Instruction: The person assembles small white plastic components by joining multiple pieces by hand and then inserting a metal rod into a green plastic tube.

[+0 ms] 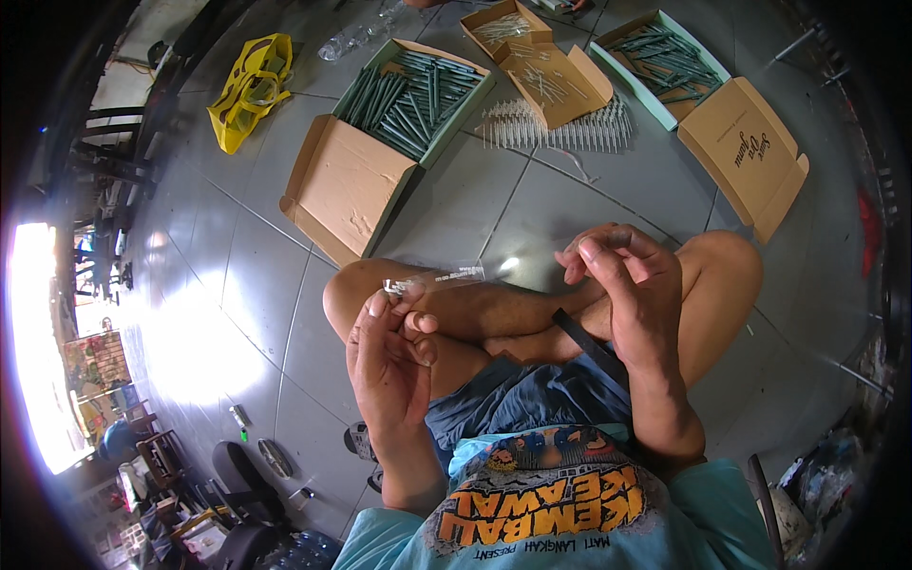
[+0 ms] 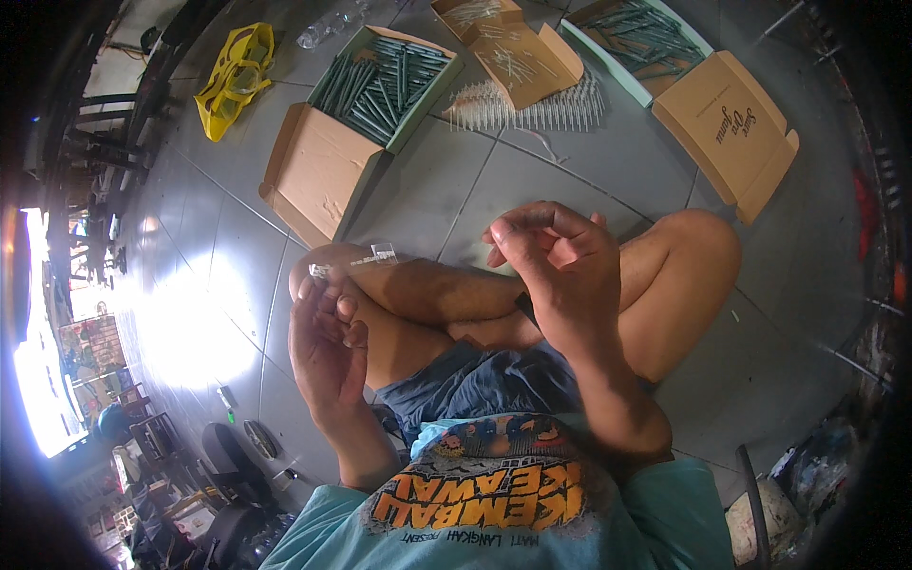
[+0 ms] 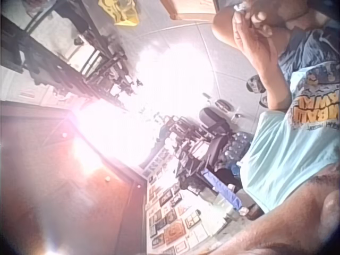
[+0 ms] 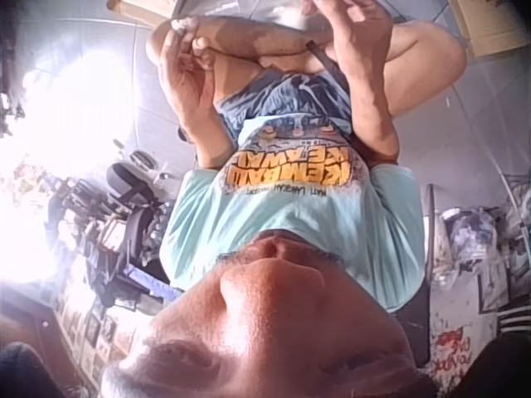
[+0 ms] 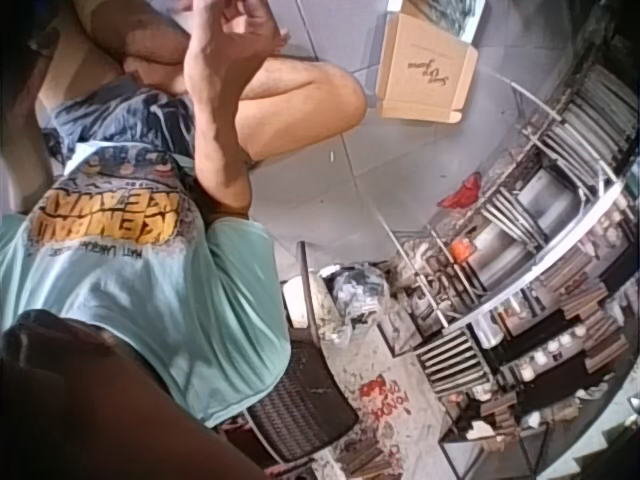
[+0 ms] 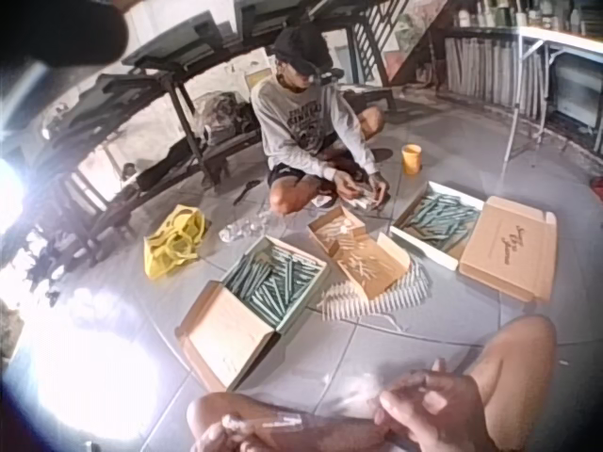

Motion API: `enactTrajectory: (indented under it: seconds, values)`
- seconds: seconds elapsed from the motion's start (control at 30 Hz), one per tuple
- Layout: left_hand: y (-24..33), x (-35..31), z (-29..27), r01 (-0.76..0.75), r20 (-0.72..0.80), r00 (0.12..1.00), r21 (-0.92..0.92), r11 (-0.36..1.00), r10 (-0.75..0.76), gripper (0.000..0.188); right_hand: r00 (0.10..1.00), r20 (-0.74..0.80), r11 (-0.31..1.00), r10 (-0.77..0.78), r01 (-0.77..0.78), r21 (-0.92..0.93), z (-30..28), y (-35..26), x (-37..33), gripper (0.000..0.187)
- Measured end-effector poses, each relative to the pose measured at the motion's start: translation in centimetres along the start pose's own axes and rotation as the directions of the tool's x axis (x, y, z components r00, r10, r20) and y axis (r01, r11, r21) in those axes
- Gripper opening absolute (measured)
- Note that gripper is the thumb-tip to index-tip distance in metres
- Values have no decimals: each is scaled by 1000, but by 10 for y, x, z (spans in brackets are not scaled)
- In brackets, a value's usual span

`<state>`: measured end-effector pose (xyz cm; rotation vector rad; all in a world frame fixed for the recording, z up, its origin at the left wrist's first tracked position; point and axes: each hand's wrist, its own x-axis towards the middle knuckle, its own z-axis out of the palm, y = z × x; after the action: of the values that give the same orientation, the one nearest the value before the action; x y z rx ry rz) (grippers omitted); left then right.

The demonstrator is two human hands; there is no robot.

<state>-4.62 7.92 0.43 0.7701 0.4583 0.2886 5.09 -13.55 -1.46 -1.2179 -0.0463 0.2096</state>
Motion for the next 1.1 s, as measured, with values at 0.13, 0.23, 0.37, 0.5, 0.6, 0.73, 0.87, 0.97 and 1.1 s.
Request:
enactTrajectory:
  seconds: [0.13,0.23,0.37,0.5,0.6,0.73,0.87,0.97,1.1]
  values:
    - [-1,1,-2,-4,11,1000,-15,1000,4,26,1000,-16,999,0,-1,-39,3,-5,1,10]
    - [0,1,-1,1,5,1000,-17,1000,0,26,1000,5,1000,-23,23,-3,-1,-2,2,7]
    - [0,1,-1,-3,2,1000,-7,1000,3,26,1000,-9,1000,-17,16,-10,-2,-1,2,7]
    - [0,2,-1,-7,2,1000,-15,1000,7,26,1000,-1,1000,-29,29,-8,-3,-1,3,7]
    - [1,2,-1,-13,1,1000,-11,1000,13,25,1000,-5,1000,-19,19,-14,-4,-2,3,8]
    - [1,1,0,-15,7,1000,-17,1000,15,24,1000,-18,1000,-3,3,-10,-4,-2,2,8]
    - [1,2,-1,-10,8,1000,-18,1000,11,24,1000,-18,1000,1,-1,-7,-5,-2,3,8]
    - [2,2,-2,-3,8,1000,-13,1000,3,25,1000,-20,1000,7,-7,2,-5,-2,3,8]
    - [2,1,-4,2,7,1000,-13,1000,-2,26,1000,-30,1000,8,-8,10,-6,-1,2,9]
